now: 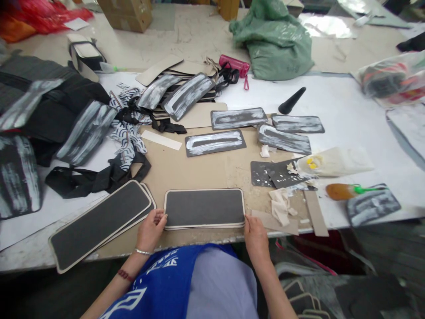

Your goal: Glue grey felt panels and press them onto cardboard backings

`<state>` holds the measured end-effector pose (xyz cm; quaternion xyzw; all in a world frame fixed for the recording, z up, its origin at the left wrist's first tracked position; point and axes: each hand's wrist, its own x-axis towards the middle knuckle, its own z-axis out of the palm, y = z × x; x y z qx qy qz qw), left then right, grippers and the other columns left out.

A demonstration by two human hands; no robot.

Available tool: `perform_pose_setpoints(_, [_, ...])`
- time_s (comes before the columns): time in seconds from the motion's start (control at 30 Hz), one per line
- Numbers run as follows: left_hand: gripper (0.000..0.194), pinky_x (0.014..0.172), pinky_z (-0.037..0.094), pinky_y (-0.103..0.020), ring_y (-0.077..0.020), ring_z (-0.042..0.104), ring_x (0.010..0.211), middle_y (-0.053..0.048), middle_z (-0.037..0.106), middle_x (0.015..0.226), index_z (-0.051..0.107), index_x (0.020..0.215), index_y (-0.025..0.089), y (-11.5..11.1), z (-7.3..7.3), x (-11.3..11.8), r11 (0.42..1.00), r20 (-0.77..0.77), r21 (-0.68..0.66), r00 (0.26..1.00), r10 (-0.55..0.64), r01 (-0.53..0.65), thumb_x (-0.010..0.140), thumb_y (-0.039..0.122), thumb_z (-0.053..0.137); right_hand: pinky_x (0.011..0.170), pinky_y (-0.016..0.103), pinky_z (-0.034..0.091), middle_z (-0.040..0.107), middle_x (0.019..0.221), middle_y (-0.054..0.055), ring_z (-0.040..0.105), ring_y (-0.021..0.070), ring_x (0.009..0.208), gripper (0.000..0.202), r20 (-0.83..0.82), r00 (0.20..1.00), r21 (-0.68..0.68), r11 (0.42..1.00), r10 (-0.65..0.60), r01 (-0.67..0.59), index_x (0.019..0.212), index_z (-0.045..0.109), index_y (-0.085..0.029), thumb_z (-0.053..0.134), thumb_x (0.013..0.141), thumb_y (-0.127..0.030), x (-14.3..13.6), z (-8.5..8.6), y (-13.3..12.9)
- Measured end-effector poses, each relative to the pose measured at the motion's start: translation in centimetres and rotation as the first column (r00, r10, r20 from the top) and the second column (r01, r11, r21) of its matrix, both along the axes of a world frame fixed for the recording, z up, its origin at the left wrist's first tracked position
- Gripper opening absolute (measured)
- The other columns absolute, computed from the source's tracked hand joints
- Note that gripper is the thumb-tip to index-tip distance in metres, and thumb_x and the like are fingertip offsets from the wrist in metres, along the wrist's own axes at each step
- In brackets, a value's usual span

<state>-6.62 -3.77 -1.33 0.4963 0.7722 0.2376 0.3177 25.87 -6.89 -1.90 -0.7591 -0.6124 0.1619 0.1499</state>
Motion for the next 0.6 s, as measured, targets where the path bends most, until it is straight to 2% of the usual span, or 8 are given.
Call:
perform_pose_setpoints(0.13, [0.023, 0.065, 0.048, -0.032, -0.0169, 0.059, 0.061, -0.002, 0.062, 0.067, 0.054, 0.083, 0.019, -0.01, -0.15, -0.05, 1.0, 0.007, -0.001, 1.0, 0.009, -0.009, 0.068, 0.035, 0.048, 0.074, 0.033, 0.045, 0.059, 0.086, 0.01, 0.056, 0.0201, 0.08, 0.032, 0.091, 0.996, -0.009, 1.0, 0.018, -0.018, 0.095, 0.058, -0.017, 0.03, 0.087, -0.031, -0.68, 0.12, -0.28])
perform_pose_setpoints(0.3, [0.018, 0.065, 0.048, -0.031, -0.0156, 0.058, 0.061, 0.0, 0.061, 0.067, 0.053, 0.082, 0.02, 0.09, 0.1, 0.16, 1.0, 0.035, -0.003, 0.999, 0.011, -0.011, 0.069, 0.031, 0.048, 0.068, 0.033, 0.044, 0.056, 0.086, 0.009, 0.054, 0.0199, 0.076, 0.027, 0.131, 0.991, -0.027, 1.0, 0.005, -0.001, 0.091, 0.054, -0.018, 0.032, 0.086, -0.034, -1.02, 0.19, -0.14])
perform_pose_setpoints(0.6, [0.011, 0.068, 0.047, -0.029, -0.0145, 0.058, 0.065, 0.0, 0.06, 0.068, 0.053, 0.082, 0.02, 0.02, 0.51, 0.42, 1.0, 0.018, 0.002, 1.0, 0.005, -0.005, 0.073, 0.021, 0.047, 0.065, 0.036, 0.044, 0.054, 0.079, 0.011, 0.053, 0.0236, 0.072, 0.033, 0.174, 0.984, 0.004, 0.999, 0.045, -0.047, 0.083, 0.052, -0.018, 0.026, 0.085, -0.038, -0.84, -0.53, 0.26])
